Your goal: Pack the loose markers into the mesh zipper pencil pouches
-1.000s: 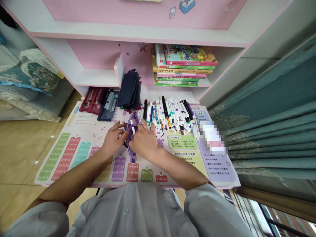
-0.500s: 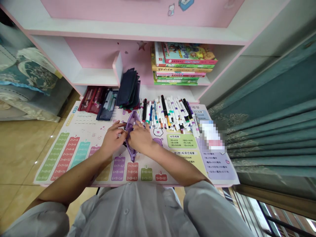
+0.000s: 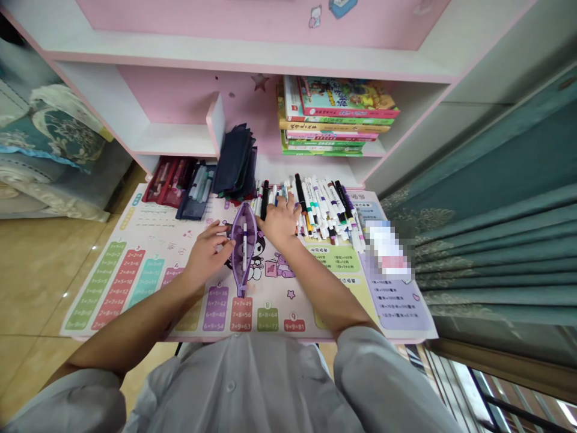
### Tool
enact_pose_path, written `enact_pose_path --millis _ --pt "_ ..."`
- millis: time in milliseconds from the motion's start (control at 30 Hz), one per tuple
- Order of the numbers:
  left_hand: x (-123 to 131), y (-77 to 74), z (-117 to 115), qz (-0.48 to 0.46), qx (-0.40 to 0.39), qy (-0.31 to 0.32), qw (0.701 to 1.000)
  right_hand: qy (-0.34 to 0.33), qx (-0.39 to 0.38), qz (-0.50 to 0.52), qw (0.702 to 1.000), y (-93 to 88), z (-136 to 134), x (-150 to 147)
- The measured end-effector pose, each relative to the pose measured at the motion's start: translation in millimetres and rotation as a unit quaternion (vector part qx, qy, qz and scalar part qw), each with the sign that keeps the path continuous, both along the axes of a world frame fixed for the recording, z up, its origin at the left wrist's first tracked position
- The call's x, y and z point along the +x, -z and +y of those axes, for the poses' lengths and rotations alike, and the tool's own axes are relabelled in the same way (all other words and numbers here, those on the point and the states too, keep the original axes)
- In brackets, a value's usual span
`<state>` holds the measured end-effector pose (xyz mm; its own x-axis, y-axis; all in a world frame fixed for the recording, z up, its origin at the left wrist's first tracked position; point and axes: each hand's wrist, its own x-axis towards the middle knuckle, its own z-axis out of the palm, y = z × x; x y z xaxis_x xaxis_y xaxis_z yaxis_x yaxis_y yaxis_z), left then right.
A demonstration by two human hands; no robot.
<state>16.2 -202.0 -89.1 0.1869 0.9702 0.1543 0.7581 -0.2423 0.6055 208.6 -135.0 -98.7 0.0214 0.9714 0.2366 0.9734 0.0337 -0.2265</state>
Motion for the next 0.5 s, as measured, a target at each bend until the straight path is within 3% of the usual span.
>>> enact_pose_path --millis 500 --pt "-0.4 -0.9 0.0 -0.002 -0.001 0.008 1.0 -0.004 -0.046 -0.046 0.998 -5.1 0.7 3.2"
